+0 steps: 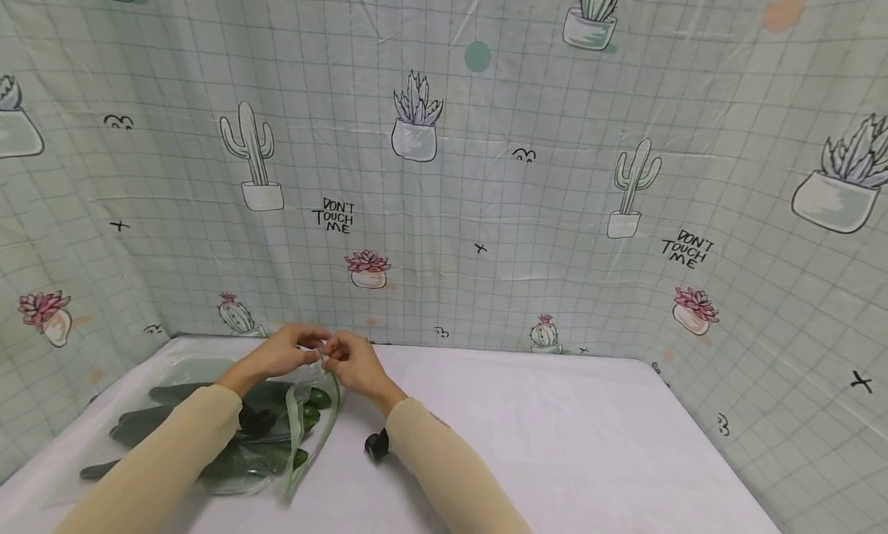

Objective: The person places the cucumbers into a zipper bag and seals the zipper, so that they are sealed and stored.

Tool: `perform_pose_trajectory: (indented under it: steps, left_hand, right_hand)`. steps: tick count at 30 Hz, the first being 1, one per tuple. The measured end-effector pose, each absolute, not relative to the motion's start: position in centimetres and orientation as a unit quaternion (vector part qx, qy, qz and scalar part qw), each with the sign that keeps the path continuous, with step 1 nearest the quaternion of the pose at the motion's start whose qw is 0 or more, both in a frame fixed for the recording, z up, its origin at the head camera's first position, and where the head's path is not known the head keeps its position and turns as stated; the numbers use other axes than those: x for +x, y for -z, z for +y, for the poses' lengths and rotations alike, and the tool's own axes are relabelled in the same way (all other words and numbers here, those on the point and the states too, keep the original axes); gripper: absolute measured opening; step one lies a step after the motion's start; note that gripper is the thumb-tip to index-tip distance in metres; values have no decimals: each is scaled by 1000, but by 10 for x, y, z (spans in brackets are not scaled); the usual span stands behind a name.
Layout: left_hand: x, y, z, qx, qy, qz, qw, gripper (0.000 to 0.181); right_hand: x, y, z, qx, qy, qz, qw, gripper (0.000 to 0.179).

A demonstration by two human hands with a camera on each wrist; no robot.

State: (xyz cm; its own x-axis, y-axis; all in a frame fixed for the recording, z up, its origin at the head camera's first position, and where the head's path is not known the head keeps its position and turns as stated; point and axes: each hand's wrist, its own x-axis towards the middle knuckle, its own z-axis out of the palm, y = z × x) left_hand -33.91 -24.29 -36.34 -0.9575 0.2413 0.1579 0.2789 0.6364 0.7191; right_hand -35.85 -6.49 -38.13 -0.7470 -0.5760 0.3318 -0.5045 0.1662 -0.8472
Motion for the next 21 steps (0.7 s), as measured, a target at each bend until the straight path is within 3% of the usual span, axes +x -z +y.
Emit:
perform_pose_trajectory:
  steps: [8, 14, 21]
  left_hand:
    - [-344, 367, -239, -162, 415, -895, 31, 18]
    - [-346, 371, -239, -146, 435, -888, 30, 16]
    - [-350, 371, -238, -121, 444, -887, 38, 20]
  right_hand:
    - [-357, 381, -62, -353, 551, 755, 38, 9]
    - [-366, 390, -66, -333, 551, 764, 35, 7]
    - [-385, 407, -72, -283, 570, 768, 70, 12]
